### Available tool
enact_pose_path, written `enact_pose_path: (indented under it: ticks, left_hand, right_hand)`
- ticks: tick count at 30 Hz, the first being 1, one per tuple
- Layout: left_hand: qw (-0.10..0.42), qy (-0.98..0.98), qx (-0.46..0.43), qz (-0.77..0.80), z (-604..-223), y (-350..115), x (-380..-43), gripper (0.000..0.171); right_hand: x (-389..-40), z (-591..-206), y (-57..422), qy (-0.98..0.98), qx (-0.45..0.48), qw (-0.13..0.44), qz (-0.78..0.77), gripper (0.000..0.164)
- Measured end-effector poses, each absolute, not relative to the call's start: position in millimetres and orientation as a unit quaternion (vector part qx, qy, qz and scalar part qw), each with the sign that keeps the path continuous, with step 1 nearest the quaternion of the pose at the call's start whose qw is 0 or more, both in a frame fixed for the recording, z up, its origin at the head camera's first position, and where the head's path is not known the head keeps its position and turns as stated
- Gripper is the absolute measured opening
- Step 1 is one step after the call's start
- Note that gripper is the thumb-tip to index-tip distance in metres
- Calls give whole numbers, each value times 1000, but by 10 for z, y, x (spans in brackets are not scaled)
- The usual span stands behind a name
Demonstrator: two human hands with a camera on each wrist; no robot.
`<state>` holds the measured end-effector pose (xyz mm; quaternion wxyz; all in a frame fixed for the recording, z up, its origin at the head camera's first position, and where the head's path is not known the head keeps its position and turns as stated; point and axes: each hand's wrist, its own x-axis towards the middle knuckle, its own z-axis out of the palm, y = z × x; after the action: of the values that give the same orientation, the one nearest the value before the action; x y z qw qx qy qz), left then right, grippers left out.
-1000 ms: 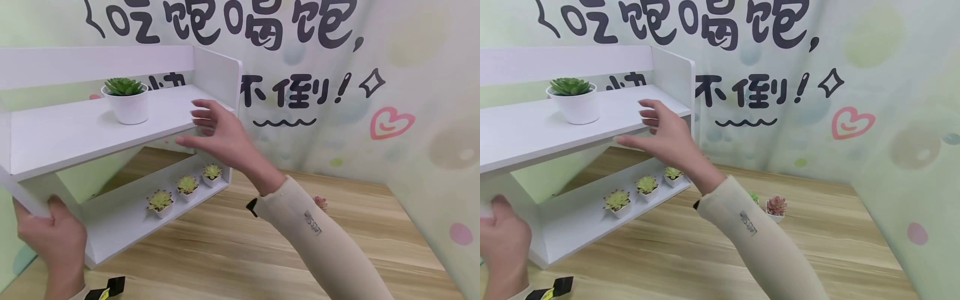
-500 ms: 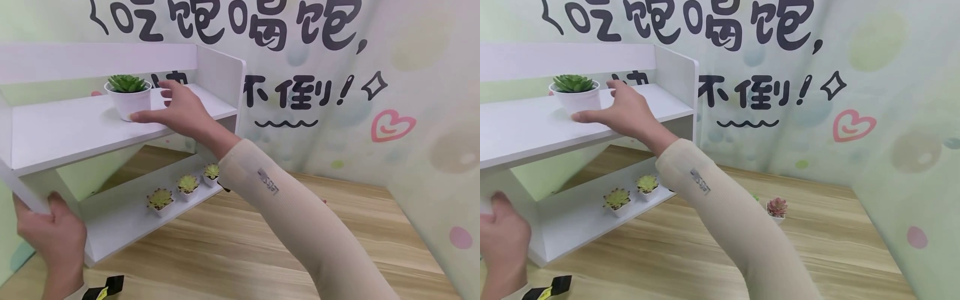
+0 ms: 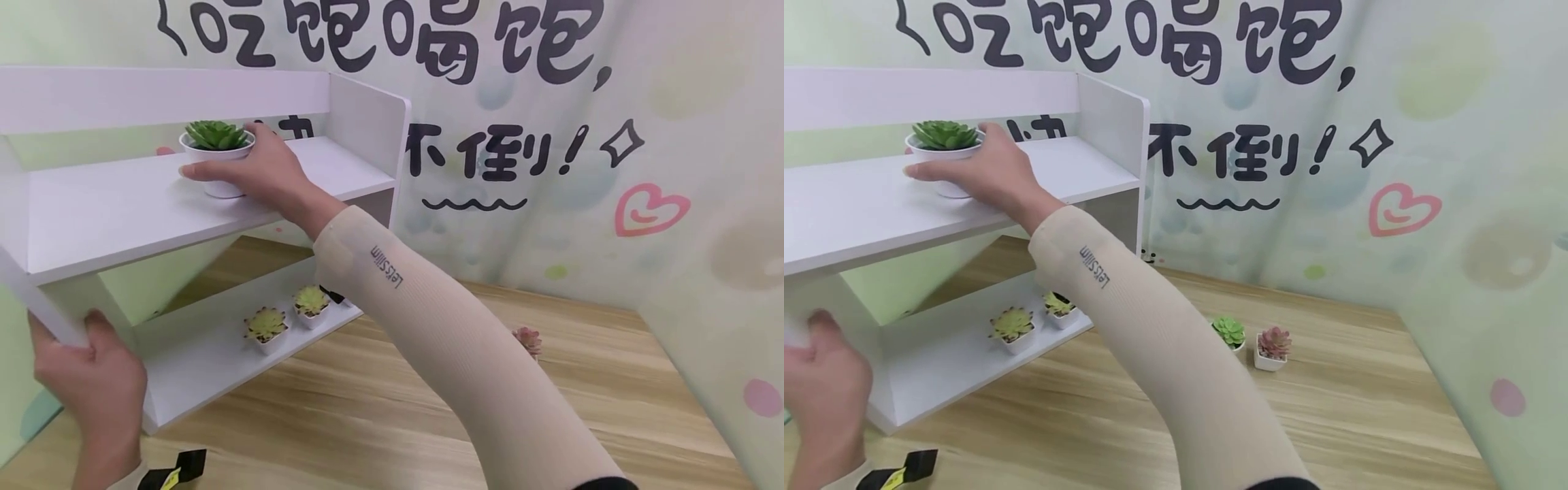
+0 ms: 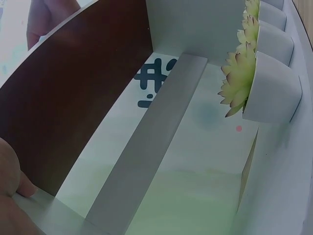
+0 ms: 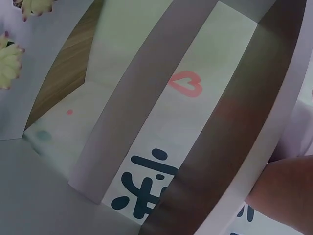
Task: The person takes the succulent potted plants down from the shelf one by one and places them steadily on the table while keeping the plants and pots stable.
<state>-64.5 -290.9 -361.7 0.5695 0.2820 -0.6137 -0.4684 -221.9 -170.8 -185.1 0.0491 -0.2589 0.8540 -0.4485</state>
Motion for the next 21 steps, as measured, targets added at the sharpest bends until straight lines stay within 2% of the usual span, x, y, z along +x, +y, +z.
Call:
enact_pose_path:
  ticks: [4,9,17,21]
  left_hand:
    - [581,-612,281,-457,-3651,-2894,-675,42]
    - [585,-608,276,-459,-3659,-2881,-696,42]
    - [570,-616,292,-459,-3603,-2847,-696,49]
    - [575,-615,260,-473,-3581,-2821,-681,53]
  right_hand:
    - [-2246,-1865,-1659,851,-254,47,-456,83]
    - [-2213,-1855,-1507,836,-255,59,-483,85]
    - [-2091,-1809,-1039,814,-288,70,-499,83]
    - [-2043,-1840,-776,800,-312,71,-508,84]
